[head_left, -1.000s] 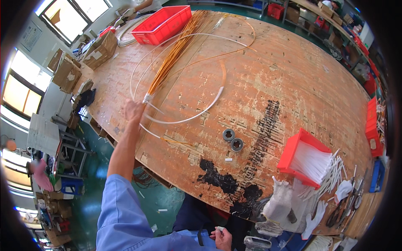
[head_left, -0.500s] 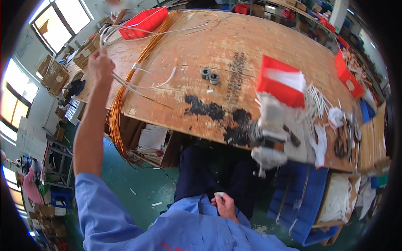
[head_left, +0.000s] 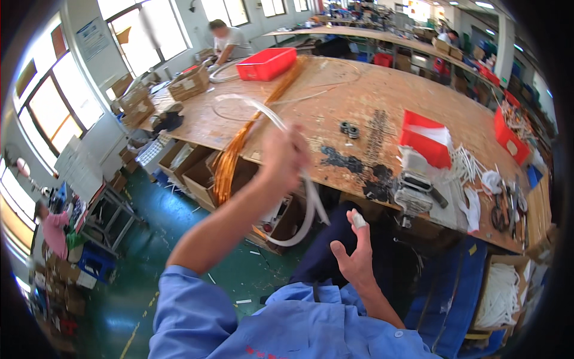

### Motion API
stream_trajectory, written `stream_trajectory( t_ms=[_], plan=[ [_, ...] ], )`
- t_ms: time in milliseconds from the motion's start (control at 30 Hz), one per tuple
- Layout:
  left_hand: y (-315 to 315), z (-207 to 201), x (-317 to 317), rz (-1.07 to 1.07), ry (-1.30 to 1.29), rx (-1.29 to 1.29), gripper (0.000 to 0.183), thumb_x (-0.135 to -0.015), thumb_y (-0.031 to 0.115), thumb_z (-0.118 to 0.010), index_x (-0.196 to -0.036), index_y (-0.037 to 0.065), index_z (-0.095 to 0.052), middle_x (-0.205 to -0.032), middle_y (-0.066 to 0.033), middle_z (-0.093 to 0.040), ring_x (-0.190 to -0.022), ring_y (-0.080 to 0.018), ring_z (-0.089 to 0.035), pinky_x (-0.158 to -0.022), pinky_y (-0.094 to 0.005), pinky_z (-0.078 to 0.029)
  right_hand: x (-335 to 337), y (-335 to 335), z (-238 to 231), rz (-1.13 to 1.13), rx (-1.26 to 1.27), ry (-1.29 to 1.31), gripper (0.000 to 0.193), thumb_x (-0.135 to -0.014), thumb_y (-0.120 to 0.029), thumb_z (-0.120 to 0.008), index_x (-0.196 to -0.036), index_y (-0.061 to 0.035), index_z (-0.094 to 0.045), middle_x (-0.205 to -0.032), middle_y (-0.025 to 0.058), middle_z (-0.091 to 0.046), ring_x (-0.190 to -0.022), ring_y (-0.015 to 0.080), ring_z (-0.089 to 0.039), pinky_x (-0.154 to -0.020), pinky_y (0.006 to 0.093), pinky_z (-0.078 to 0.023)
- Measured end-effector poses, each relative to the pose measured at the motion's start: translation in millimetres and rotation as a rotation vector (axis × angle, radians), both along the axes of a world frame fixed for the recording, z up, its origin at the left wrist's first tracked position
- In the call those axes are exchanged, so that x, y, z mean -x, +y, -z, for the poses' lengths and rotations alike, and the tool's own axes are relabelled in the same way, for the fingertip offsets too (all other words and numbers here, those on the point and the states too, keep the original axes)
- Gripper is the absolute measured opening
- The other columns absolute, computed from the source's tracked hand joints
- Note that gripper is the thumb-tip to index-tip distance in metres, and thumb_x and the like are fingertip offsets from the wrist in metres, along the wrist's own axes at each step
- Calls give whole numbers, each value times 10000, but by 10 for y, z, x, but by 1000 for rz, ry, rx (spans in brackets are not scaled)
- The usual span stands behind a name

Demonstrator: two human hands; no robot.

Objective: The recorder writes in a production logbook, then organizes industrial components and copper wire on a workbench.

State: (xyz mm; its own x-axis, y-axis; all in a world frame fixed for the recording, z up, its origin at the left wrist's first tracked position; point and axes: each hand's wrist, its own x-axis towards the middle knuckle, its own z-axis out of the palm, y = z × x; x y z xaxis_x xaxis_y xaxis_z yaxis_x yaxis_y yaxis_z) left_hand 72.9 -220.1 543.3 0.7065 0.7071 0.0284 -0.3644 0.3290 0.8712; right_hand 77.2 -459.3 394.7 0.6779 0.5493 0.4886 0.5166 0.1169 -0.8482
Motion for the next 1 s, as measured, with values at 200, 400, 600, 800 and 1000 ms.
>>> stream_trajectory(
  t_ms=[200,400,600,800,1000],
  plan=[
    [-692,604,-5,246,-34,301,173,-1123,241,-464,-1100,71,-484,-712,19,-389,-505,-89,-316,-426,-258,-257,84,228,-107,-276,-95,387,502,-1039,-311,-659,-1353,57,-529,-1022,113,-646,-967,178,-631,-841,300,-502],
    [479,668,-541,11,-97,483,214,-1023,56,-426,-818,103,-461,-664,13,-377,-503,-105,-319,-410,-281,-246,-36,-513,-103,-57,195,339,190,-1068,-150,-584,-1016,-2,-692,-641,-28,-507,-564,38,-446,-497,253,-334],
    [1786,709,-1100,28,-9,362,191,-1037,94,-429,-853,74,-477,-649,-24,-420,-447,-105,-312,-373,-268,-231,-238,-1878,-330,107,512,322,160,-1006,-94,-596,-970,20,-704,-565,-18,-512,-515,46,-457,-481,270,-322],
    [2802,403,-1722,-33,108,219,200,-1034,159,-519,-838,166,-475,-587,61,-372,-431,-75,-333,-365,-262,-224,-527,-2568,-460,251,610,334,107,-969,-65,-642,-981,14,-712,-622,80,-560,-534,133,-537,-497,305,-374],
    [1655,-963,-2984,185,-157,-48,233,-1059,192,-528,-1121,6,-653,-667,50,-417,-526,-103,-354,-458,-279,-288,-773,-2991,-788,486,687,158,99,-940,-79,-701,-1007,-7,-713,-715,172,-639,-569,327,-630,-519,365,-456]
  ],
)
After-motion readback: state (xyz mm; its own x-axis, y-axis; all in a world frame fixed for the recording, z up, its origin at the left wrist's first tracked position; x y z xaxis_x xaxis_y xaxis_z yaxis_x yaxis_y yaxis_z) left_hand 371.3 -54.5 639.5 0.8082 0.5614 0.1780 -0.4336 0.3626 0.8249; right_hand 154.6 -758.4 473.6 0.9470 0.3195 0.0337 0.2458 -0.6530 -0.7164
